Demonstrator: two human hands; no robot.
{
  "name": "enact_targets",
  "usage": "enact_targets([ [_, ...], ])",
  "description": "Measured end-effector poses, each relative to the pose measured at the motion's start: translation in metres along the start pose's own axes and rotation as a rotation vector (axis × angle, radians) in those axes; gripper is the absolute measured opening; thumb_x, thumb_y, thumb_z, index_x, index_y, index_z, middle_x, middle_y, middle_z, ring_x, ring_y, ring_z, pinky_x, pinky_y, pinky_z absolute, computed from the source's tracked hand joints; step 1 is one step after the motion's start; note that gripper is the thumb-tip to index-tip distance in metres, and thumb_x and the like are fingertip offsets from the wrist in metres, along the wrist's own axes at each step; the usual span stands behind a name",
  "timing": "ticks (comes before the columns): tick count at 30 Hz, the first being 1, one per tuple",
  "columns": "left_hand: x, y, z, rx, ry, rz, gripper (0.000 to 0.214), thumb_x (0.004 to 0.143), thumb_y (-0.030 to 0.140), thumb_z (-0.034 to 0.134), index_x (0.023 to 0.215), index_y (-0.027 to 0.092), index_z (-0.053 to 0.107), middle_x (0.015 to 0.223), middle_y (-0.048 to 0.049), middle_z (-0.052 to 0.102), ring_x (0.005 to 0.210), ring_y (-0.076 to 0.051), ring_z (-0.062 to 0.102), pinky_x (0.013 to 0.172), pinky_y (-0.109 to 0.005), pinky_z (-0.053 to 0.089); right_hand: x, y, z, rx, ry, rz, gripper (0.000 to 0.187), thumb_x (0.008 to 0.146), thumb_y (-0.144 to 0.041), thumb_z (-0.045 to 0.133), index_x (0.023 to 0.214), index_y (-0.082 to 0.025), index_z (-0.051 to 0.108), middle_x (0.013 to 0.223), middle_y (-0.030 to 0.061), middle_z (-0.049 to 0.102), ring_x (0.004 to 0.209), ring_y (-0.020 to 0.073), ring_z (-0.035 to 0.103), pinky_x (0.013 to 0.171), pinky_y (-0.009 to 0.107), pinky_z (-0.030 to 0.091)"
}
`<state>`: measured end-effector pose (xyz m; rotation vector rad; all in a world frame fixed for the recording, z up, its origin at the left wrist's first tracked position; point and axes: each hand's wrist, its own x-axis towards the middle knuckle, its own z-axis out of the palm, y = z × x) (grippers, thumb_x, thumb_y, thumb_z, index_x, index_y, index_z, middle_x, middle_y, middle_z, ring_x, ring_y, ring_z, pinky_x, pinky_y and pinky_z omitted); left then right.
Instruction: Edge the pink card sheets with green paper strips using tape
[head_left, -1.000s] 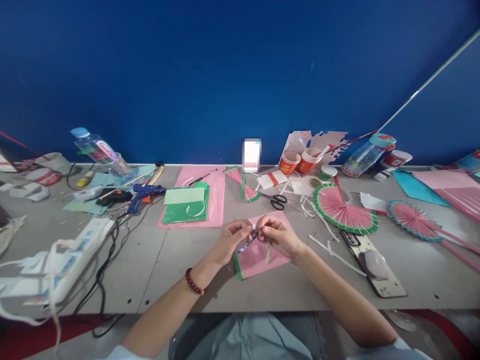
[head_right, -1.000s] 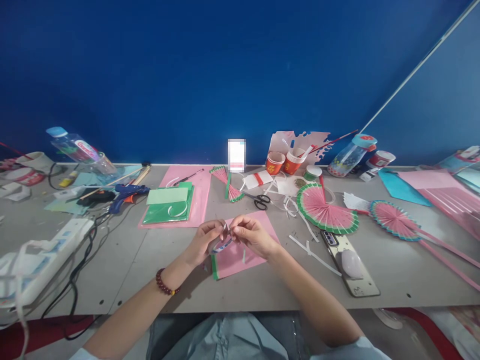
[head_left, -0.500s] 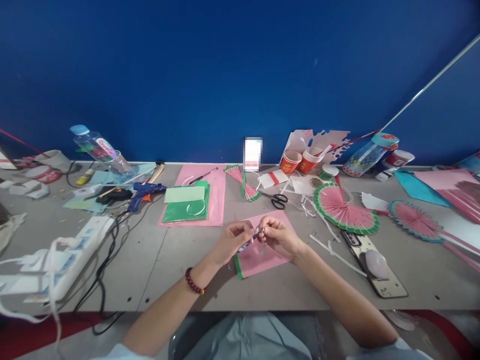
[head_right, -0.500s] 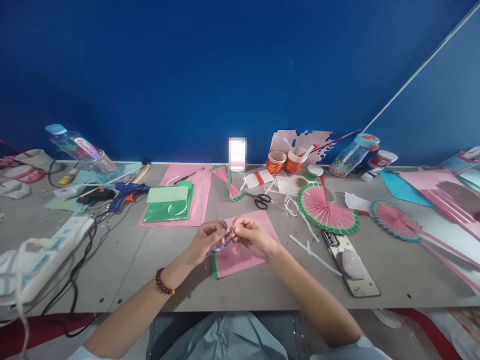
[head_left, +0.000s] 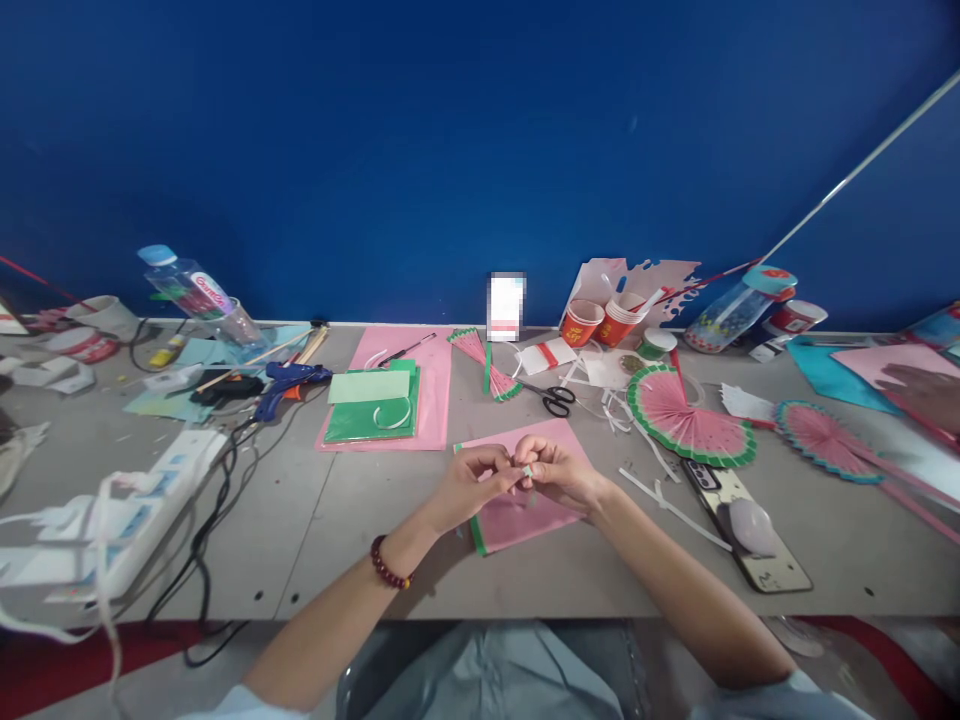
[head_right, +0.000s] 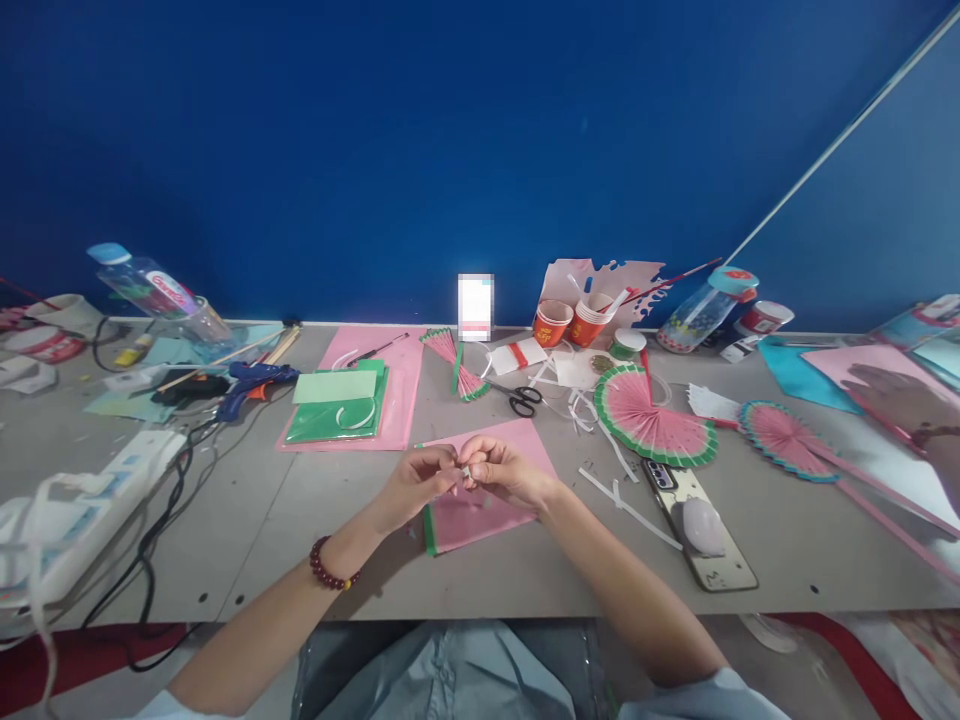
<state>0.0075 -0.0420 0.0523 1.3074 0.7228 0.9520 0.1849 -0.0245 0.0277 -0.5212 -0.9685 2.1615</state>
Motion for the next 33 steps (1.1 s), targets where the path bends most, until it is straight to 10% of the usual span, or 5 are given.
enact_targets([
  [33,0.001,-0.001,-0.001,0.1,0.07,0.005,0.037,0.079,0.038,0.06,0.052,0.015,0.049,0.055,0.0028,0.044,0.052,-0.007,0.037,0.053,-0.022,0.032,0.0,-0.007,0.007,-0.003,0.134,-0.106,0.015,0.071,-0.022,0.072,0.078,-0.018,0.059,0.065,-0.0027,0.053,0.056,0.008,0.048,0.052,0.02,0.038],
])
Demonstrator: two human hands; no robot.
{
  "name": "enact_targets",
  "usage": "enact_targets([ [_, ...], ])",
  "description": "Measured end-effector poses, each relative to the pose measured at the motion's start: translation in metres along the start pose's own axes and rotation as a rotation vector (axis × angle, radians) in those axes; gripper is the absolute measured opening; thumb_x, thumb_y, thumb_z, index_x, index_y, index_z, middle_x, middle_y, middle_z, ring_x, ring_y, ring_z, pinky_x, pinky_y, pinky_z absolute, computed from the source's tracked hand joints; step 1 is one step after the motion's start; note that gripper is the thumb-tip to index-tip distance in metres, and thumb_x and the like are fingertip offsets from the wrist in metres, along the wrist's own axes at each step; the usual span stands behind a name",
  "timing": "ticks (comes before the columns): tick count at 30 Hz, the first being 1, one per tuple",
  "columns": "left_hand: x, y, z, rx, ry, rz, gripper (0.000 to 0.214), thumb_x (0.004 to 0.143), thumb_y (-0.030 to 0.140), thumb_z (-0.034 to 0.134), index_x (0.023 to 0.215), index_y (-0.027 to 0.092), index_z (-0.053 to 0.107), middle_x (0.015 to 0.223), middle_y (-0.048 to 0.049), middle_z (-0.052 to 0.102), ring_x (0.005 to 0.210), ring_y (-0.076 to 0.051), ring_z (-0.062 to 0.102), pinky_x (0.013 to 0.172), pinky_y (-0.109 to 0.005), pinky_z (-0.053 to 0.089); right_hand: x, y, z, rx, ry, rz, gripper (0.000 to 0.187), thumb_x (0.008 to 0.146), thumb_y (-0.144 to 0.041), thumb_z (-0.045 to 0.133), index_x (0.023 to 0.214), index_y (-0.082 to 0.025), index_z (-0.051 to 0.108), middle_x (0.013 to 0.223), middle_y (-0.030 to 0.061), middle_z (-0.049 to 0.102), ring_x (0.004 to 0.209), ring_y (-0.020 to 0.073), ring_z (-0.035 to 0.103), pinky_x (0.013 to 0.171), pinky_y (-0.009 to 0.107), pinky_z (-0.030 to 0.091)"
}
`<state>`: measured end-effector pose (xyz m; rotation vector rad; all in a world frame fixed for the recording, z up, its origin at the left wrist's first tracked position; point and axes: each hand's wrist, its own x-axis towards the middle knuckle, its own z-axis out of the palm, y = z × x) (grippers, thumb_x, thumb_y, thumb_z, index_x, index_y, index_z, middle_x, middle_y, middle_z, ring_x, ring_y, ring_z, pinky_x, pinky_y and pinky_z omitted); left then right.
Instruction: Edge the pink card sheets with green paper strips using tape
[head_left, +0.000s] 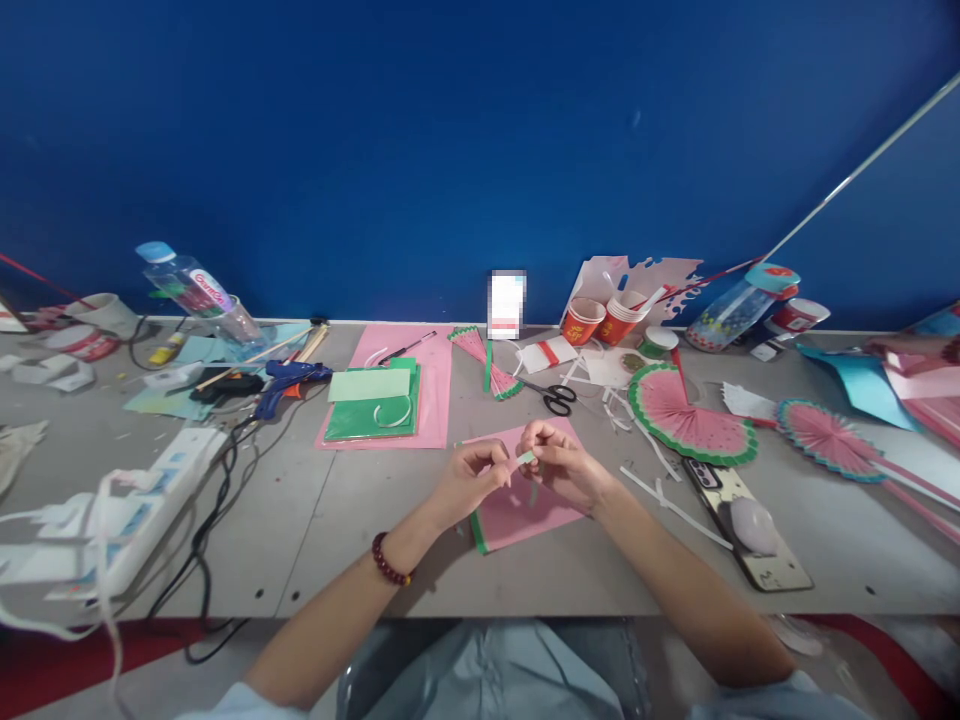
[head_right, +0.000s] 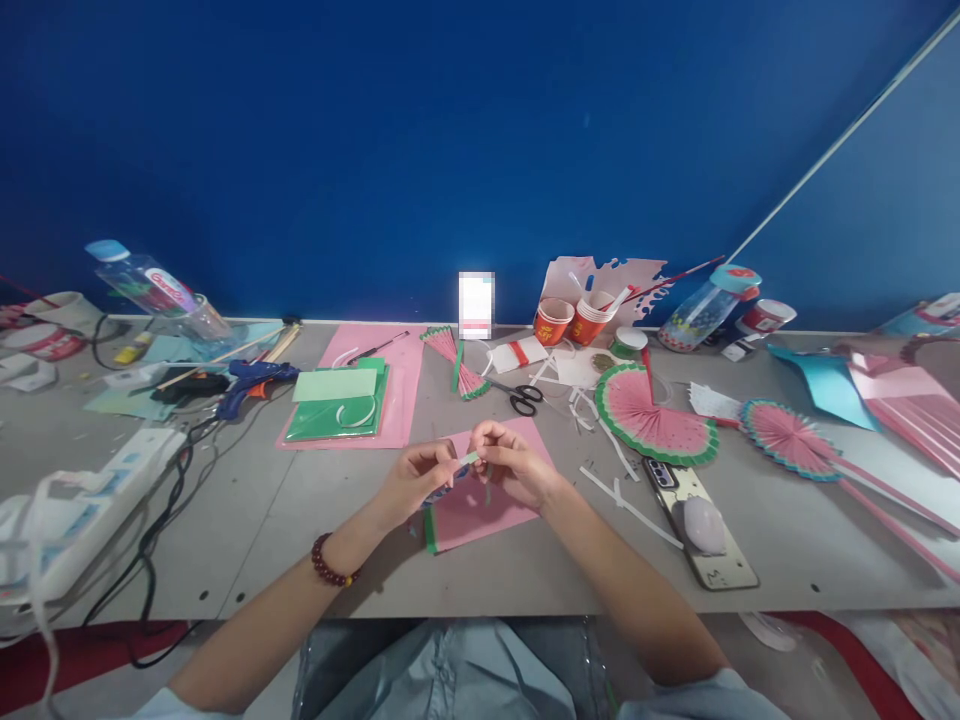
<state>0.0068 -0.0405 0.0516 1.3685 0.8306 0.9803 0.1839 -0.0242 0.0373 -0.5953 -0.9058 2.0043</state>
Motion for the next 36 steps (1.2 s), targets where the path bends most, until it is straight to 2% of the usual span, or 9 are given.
enact_targets([
  [6,0.0,-0.001,0.0,-0.029,0.009,0.011,0.036,0.078,0.039,0.06,0.053,0.015,0.051,0.057,0.0011,0.048,0.056,-0.009,0.04,0.057,-0.024,0.033,-0.001,-0.009,0.001,0.009,0.055,-0.09,0.016,0.073,-0.024,0.07,0.079,-0.021,0.055,0.062,-0.0038,0.045,0.051,0.0082,0.038,0.043,0.019,0.029],
  [12,0.0,-0.003,-0.002,-0.069,-0.006,0.019,0.036,0.078,0.04,0.062,0.055,0.014,0.052,0.057,0.0014,0.047,0.055,-0.008,0.041,0.055,-0.024,0.033,-0.003,-0.006,0.002,-0.05,-0.032,0.005,0.02,0.074,-0.027,0.07,0.085,-0.02,0.055,0.068,-0.0045,0.054,0.041,0.0032,0.035,0.037,0.018,0.022],
  [16,-0.001,-0.003,-0.002,-0.077,0.001,0.007,0.039,0.077,0.042,0.062,0.053,0.014,0.049,0.056,0.0023,0.043,0.054,-0.008,0.04,0.054,-0.024,0.032,-0.003,-0.001,0.003,-0.06,-0.041,0.034,0.021,0.074,-0.027,0.071,0.084,-0.02,0.054,0.069,-0.0048,0.057,0.037,0.0012,0.031,0.035,0.017,0.019],
  [28,0.001,-0.008,0.0,-0.095,-0.009,0.032,0.038,0.077,0.04,0.063,0.052,0.015,0.049,0.056,0.0023,0.044,0.054,-0.008,0.038,0.053,-0.022,0.031,-0.001,0.002,0.003,-0.065,-0.071,0.045,0.025,0.071,-0.029,0.073,0.081,-0.019,0.053,0.069,-0.0057,0.058,0.036,-0.0004,0.033,0.036,0.017,0.02],
  [36,0.001,-0.009,0.0,-0.129,0.011,0.01,0.035,0.075,0.037,0.065,0.053,0.014,0.05,0.056,0.0029,0.045,0.053,-0.007,0.039,0.053,-0.022,0.031,-0.001,0.002,0.005,-0.033,-0.101,0.04,0.02,0.074,-0.027,0.072,0.082,-0.019,0.055,0.067,-0.0046,0.059,0.036,0.0,0.035,0.038,0.017,0.019],
])
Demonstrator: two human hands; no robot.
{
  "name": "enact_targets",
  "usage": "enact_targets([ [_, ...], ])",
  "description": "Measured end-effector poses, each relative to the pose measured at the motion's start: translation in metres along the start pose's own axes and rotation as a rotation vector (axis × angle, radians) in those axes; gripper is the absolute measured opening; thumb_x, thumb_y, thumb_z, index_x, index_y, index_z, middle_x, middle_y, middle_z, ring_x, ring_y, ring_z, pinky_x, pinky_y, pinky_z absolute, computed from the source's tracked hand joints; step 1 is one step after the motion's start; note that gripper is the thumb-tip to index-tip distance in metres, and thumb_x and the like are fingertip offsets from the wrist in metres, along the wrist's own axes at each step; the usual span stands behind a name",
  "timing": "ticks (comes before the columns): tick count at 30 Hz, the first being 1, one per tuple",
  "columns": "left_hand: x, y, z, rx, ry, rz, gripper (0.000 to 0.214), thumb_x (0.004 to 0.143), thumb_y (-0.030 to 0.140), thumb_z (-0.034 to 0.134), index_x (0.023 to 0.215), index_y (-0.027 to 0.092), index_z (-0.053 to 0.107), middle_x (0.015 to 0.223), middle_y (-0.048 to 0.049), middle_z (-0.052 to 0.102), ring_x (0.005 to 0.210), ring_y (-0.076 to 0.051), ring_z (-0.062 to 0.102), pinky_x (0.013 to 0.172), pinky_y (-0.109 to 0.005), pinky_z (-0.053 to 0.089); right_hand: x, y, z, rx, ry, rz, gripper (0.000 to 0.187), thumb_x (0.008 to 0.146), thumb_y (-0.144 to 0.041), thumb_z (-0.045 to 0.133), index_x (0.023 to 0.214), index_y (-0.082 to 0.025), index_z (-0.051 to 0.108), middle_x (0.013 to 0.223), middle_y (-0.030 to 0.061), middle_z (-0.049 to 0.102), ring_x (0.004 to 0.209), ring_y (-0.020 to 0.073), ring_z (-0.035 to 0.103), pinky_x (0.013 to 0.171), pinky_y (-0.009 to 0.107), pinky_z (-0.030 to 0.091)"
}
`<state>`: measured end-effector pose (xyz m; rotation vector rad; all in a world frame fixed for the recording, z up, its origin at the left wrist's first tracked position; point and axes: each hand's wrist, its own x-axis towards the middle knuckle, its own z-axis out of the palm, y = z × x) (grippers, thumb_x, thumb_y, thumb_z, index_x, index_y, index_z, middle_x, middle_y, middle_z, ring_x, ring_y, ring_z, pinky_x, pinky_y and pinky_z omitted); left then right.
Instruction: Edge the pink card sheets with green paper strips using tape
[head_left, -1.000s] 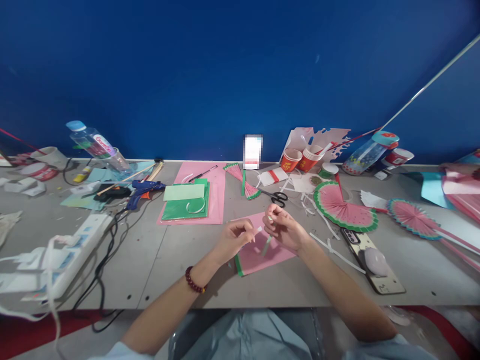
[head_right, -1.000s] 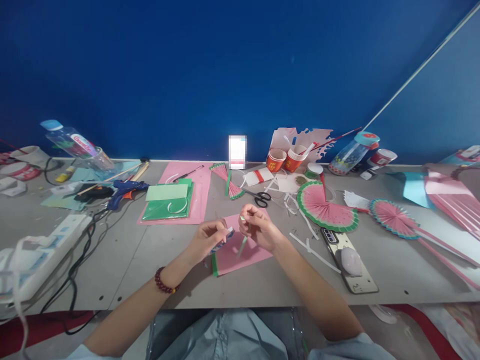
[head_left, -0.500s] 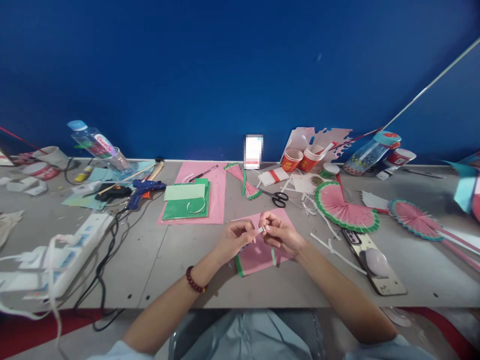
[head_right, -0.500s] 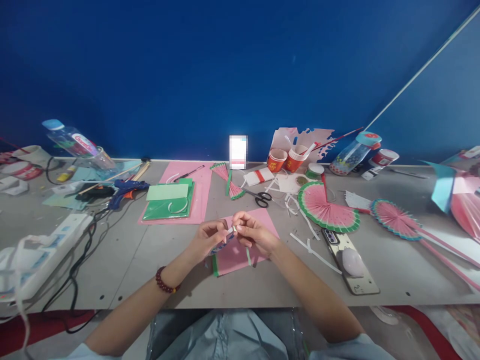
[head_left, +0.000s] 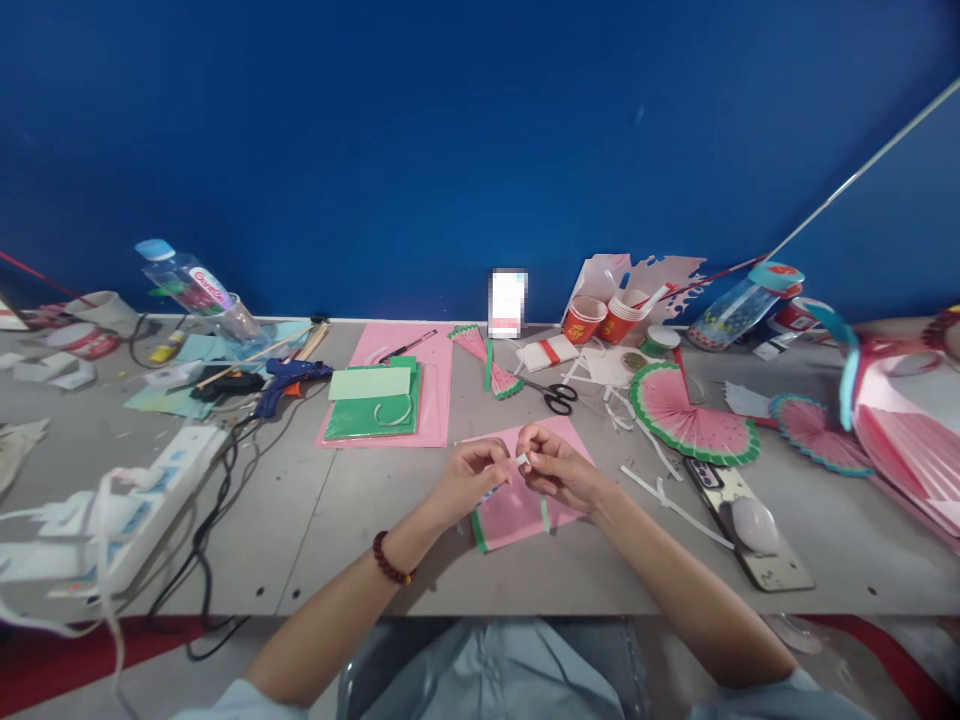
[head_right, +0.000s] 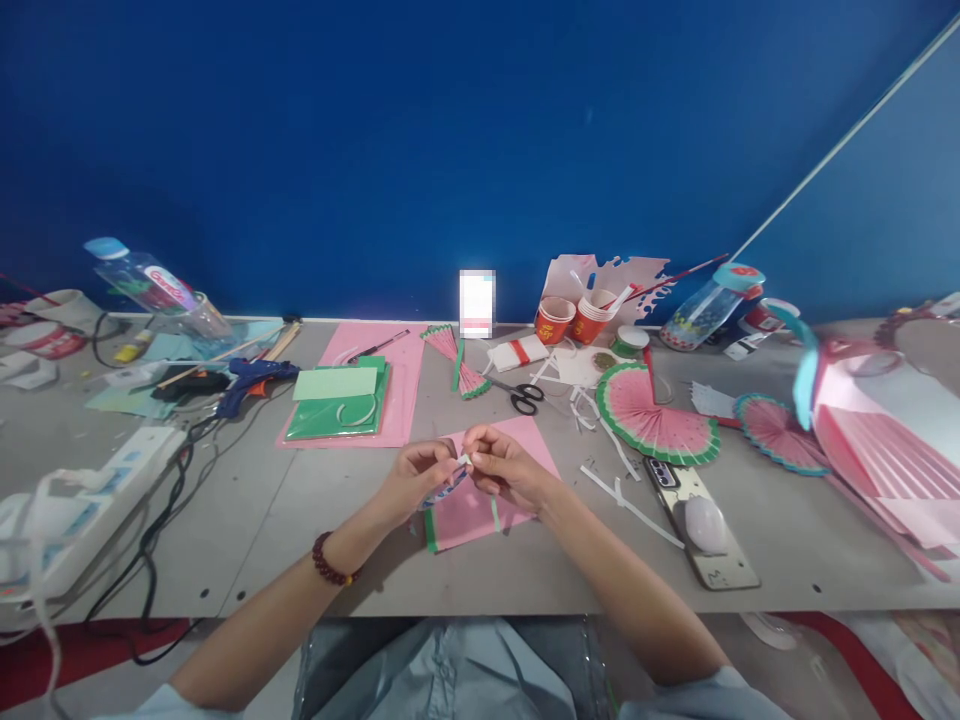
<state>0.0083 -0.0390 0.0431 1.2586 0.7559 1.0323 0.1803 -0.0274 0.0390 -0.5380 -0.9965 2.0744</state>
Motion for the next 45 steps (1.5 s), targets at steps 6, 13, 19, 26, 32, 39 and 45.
enact_targets([
  [6,-0.002,0.002,0.0,0.038,-0.001,-0.014,0.036,0.077,0.038,0.063,0.053,0.014,0.05,0.056,0.0021,0.046,0.054,-0.007,0.041,0.054,-0.022,0.032,0.0,0.0,0.001,-0.006,-0.006,-0.006,0.02,0.074,-0.027,0.072,0.082,-0.018,0.056,0.066,-0.0047,0.057,0.038,0.0006,0.034,0.039,0.017,0.021],
  [13,-0.002,0.004,-0.001,0.051,-0.019,-0.029,0.037,0.078,0.039,0.062,0.055,0.013,0.05,0.058,0.0021,0.045,0.055,-0.007,0.04,0.053,-0.022,0.031,-0.001,0.004,-0.003,-0.028,0.023,-0.014,0.019,0.075,-0.026,0.071,0.084,-0.018,0.056,0.068,-0.0044,0.057,0.04,0.001,0.035,0.04,0.016,0.023],
  [19,-0.002,0.001,-0.001,0.018,-0.036,-0.018,0.034,0.078,0.036,0.062,0.056,0.014,0.05,0.06,0.0022,0.045,0.055,-0.007,0.039,0.053,-0.022,0.03,-0.001,0.001,0.001,-0.022,0.011,-0.014,0.017,0.075,-0.026,0.07,0.083,-0.018,0.058,0.069,-0.0039,0.056,0.041,0.001,0.034,0.04,0.017,0.021],
  [26,-0.002,0.002,0.0,0.04,-0.005,-0.036,0.035,0.077,0.038,0.063,0.055,0.014,0.051,0.06,0.001,0.047,0.059,-0.008,0.042,0.057,-0.023,0.033,-0.001,0.002,0.001,-0.052,0.019,-0.004,0.013,0.078,-0.024,0.068,0.084,-0.019,0.058,0.068,-0.0045,0.053,0.042,0.001,0.035,0.041,0.018,0.022],
  [32,-0.001,0.0,0.0,0.033,-0.009,-0.021,0.034,0.077,0.037,0.063,0.055,0.014,0.052,0.062,0.0002,0.048,0.062,-0.01,0.046,0.059,-0.024,0.036,-0.001,0.001,0.002,-0.07,0.041,0.019,0.018,0.076,-0.028,0.069,0.084,-0.018,0.057,0.066,-0.0043,0.052,0.043,0.0019,0.033,0.041,0.018,0.021],
  [39,-0.002,0.004,0.0,0.041,-0.032,-0.02,0.034,0.079,0.034,0.062,0.055,0.014,0.051,0.06,0.0024,0.045,0.054,-0.006,0.038,0.053,-0.021,0.032,-0.002,-0.002,0.0,-0.029,0.077,0.039,0.015,0.079,-0.027,0.065,0.085,-0.019,0.055,0.061,-0.0055,0.048,0.039,0.0021,0.031,0.04,0.018,0.021],
  [45,-0.003,0.004,0.0,0.054,-0.043,-0.045,0.034,0.079,0.036,0.061,0.055,0.014,0.051,0.058,0.0028,0.044,0.052,-0.006,0.037,0.05,-0.022,0.029,-0.001,-0.01,0.0,0.019,0.161,-0.065,0.008,0.081,-0.022,0.059,0.081,-0.021,0.051,0.059,-0.0072,0.04,0.037,0.0029,0.026,0.034,0.017,0.013],
])
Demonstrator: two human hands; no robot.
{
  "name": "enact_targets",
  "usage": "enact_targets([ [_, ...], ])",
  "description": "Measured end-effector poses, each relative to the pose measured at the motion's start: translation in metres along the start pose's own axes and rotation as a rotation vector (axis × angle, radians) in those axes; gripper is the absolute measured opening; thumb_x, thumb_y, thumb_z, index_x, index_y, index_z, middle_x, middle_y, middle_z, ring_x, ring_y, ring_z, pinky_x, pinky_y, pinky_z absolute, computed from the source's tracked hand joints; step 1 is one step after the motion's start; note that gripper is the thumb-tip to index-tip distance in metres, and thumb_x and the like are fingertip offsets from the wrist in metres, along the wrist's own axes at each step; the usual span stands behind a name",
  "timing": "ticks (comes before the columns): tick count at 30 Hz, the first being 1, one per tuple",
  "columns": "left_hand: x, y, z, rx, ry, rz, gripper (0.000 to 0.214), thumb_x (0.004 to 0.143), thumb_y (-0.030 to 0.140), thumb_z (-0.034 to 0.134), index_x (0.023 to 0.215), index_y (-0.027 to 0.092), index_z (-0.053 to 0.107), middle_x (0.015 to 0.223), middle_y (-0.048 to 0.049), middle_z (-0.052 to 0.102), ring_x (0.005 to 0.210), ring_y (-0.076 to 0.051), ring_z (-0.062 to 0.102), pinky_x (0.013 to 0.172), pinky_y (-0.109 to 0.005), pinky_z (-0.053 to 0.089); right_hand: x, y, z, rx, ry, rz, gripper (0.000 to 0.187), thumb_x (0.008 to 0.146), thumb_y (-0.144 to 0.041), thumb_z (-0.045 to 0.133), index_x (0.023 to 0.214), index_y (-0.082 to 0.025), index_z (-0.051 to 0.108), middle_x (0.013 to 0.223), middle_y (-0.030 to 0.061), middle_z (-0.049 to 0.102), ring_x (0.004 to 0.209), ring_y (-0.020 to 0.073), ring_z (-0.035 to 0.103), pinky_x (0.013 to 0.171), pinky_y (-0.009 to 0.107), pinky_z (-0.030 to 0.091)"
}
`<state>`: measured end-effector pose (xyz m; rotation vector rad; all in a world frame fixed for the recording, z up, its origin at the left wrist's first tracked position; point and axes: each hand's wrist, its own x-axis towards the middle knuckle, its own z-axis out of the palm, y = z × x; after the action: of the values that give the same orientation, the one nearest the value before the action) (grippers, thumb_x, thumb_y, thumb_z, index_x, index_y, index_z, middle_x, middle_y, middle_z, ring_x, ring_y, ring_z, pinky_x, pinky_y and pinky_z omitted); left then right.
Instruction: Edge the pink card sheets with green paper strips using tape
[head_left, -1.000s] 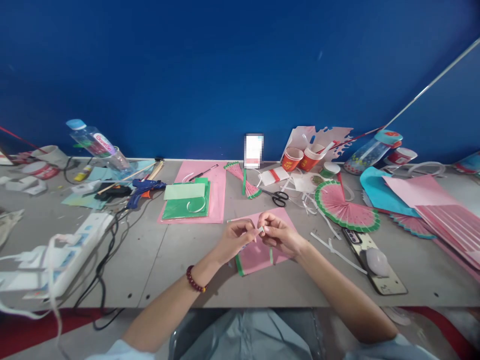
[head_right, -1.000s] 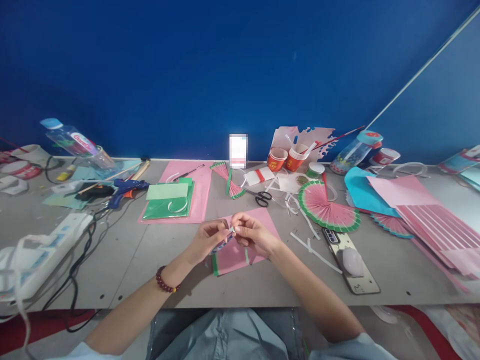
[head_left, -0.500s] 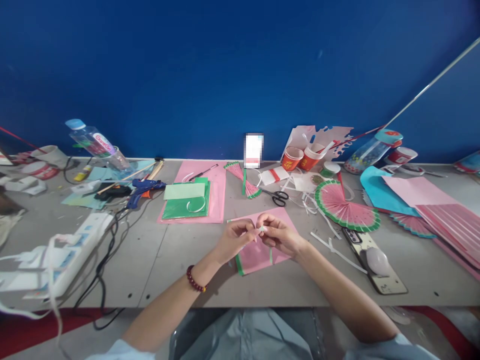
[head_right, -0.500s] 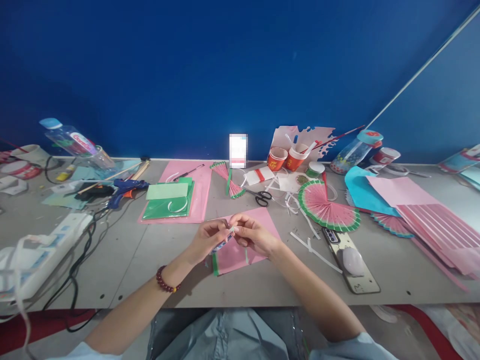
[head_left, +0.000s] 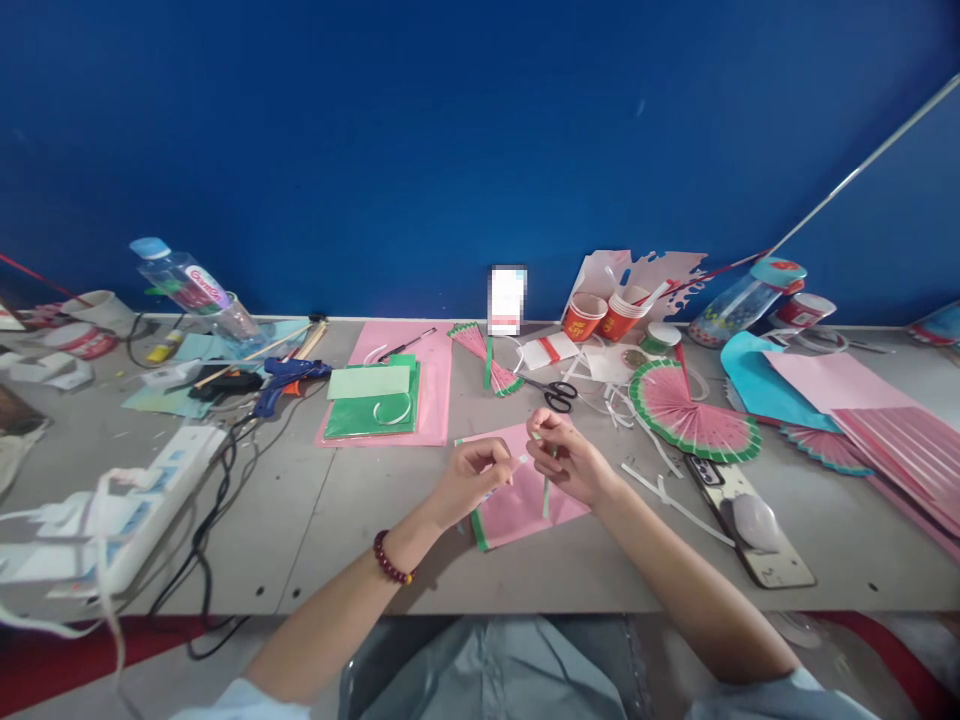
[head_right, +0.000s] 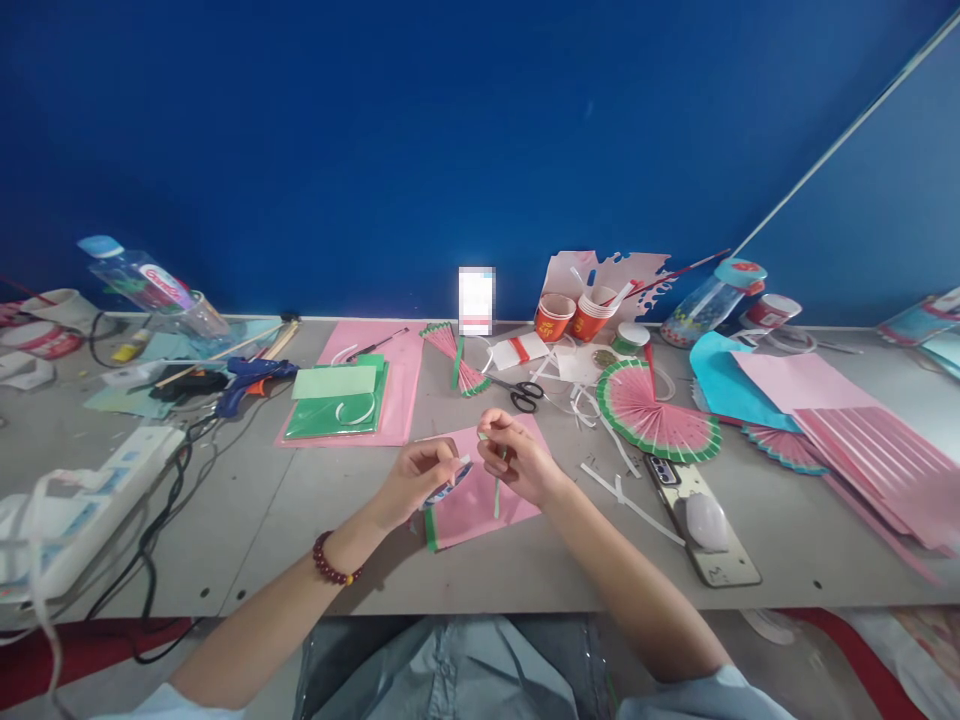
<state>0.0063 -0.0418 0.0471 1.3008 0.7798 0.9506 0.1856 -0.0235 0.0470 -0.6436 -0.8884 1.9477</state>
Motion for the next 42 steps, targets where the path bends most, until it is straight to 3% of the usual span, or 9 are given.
enact_targets([
  [7,0.0013,-0.0011,-0.001,-0.004,0.043,0.023,0.035,0.078,0.04,0.061,0.056,0.015,0.051,0.058,0.0023,0.043,0.056,-0.008,0.039,0.053,-0.022,0.031,-0.0021,0.0035,0.0019,-0.04,-0.081,0.069,0.017,0.078,-0.025,0.064,0.087,-0.021,0.05,0.074,-0.0056,0.05,0.036,-0.0003,0.029,0.035,0.017,0.017],
  [14,0.0003,0.0004,-0.0001,-0.006,0.033,0.027,0.036,0.078,0.042,0.061,0.055,0.015,0.051,0.058,0.0025,0.043,0.055,-0.008,0.04,0.055,-0.023,0.033,-0.0026,0.0047,0.0054,-0.052,-0.088,0.082,0.025,0.076,-0.031,0.068,0.088,-0.021,0.049,0.07,-0.0061,0.05,0.037,0.0005,0.027,0.036,0.019,0.015],
  [42,0.0006,0.002,0.0011,-0.008,0.035,-0.002,0.039,0.078,0.043,0.061,0.055,0.014,0.051,0.057,0.0025,0.043,0.053,-0.007,0.037,0.052,-0.022,0.03,-0.004,0.0068,0.002,-0.047,-0.128,0.116,0.025,0.075,-0.032,0.071,0.084,-0.02,0.05,0.067,-0.0051,0.049,0.043,0.0022,0.026,0.042,0.018,0.016],
])
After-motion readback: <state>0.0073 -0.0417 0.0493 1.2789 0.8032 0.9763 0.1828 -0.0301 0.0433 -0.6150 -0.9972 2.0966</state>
